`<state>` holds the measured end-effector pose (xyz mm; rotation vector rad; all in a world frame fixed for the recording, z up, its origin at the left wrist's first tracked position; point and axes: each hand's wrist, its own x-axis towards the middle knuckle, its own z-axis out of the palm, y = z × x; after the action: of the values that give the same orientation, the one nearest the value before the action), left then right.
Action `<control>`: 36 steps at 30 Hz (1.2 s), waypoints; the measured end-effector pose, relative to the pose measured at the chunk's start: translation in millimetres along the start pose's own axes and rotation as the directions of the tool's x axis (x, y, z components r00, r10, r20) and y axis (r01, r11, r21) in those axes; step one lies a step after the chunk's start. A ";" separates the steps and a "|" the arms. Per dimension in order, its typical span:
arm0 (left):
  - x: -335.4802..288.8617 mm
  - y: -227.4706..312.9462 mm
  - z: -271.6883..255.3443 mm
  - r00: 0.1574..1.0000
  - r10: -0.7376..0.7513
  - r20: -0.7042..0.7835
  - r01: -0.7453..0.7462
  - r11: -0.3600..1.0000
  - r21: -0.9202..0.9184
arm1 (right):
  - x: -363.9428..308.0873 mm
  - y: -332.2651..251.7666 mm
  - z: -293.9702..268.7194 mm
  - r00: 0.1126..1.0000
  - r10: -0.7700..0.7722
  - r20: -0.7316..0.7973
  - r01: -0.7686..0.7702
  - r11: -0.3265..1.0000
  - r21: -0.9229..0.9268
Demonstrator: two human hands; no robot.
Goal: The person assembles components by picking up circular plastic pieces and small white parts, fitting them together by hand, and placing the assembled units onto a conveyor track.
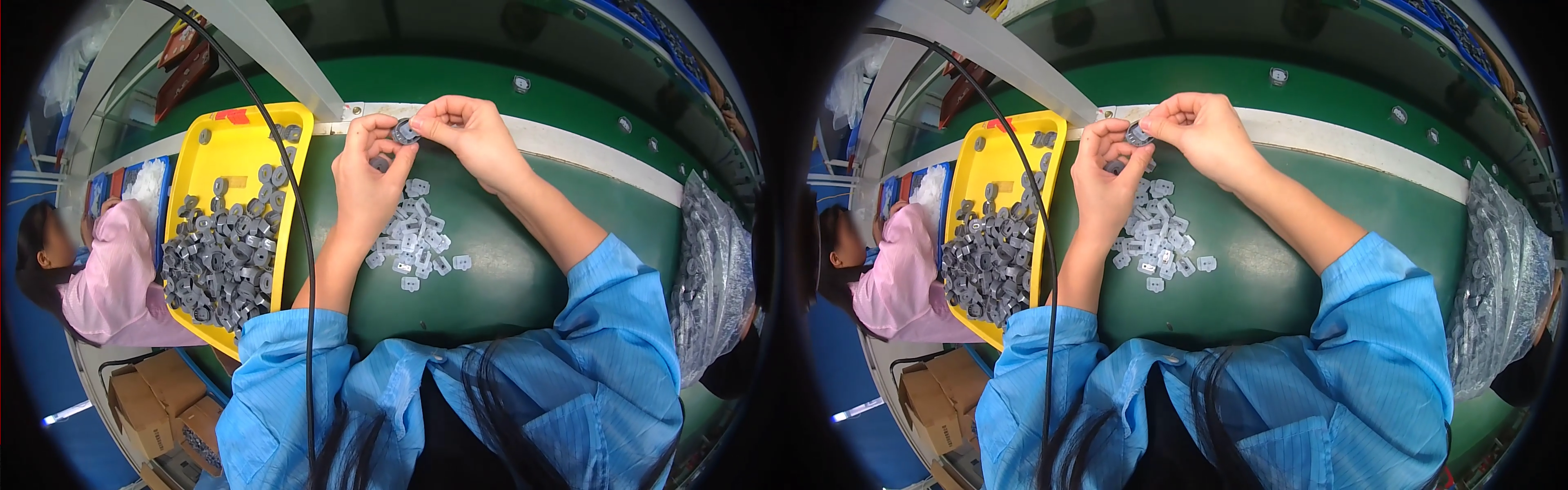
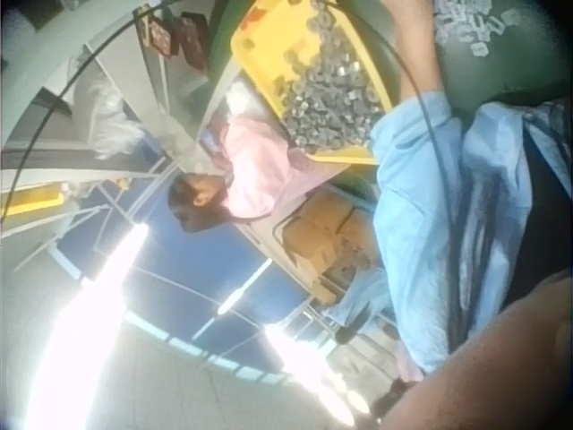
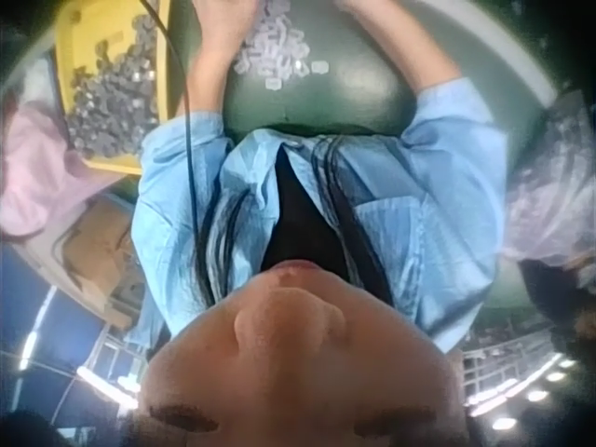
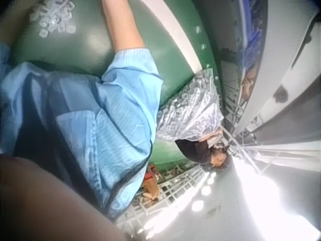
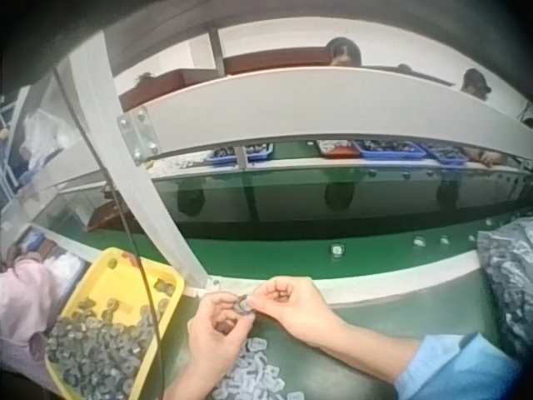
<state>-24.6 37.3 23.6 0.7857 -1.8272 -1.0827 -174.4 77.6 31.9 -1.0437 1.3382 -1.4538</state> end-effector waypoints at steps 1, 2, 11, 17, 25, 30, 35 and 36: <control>-1.0 1.2 0.2 1.000 0.012 -0.021 -0.012 1.000 -0.002 | -3.5 -1.4 3.2 0.999 0.034 -0.011 -0.033 0.997 0.077; -1.0 2.5 0.4 1.000 0.015 -0.024 -0.015 1.000 -0.003 | -6.0 -2.8 5.9 0.997 0.069 -0.018 -0.065 0.986 0.153; -4.1 -2.6 2.8 0.995 0.078 -0.066 -0.077 0.997 0.027 | -9.4 10.2 12.2 0.986 -0.150 -0.068 0.142 0.984 -0.104; -0.9 -4.1 1.2 0.951 0.309 -0.024 -0.295 0.925 0.241 | 3.6 -2.1 -12.4 0.951 0.166 0.259 -0.198 0.975 0.104; 6.5 -3.1 -12.1 0.939 0.282 0.195 -0.303 0.949 0.087 | 7.9 -18.8 -31.4 0.868 0.258 0.425 -0.246 0.966 -0.085; 3.0 -2.3 -15.0 0.945 0.285 0.161 -0.311 0.935 0.171 | -0.1 -20.7 -11.2 0.949 0.118 0.293 0.009 0.917 -0.399; 6.7 11.5 -16.9 0.952 0.175 0.250 -0.240 0.935 0.261 | 13.0 4.5 -21.5 0.960 0.098 0.263 -0.152 0.969 0.194; 7.7 8.7 -19.5 0.939 0.142 0.312 -0.254 0.899 0.357 | 17.2 8.8 -28.1 0.964 0.142 0.223 -0.202 0.940 0.274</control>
<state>-11.4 27.6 39.2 0.6729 -2.3571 -0.7258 -205.4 68.1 21.6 -0.8298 1.0052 -1.3283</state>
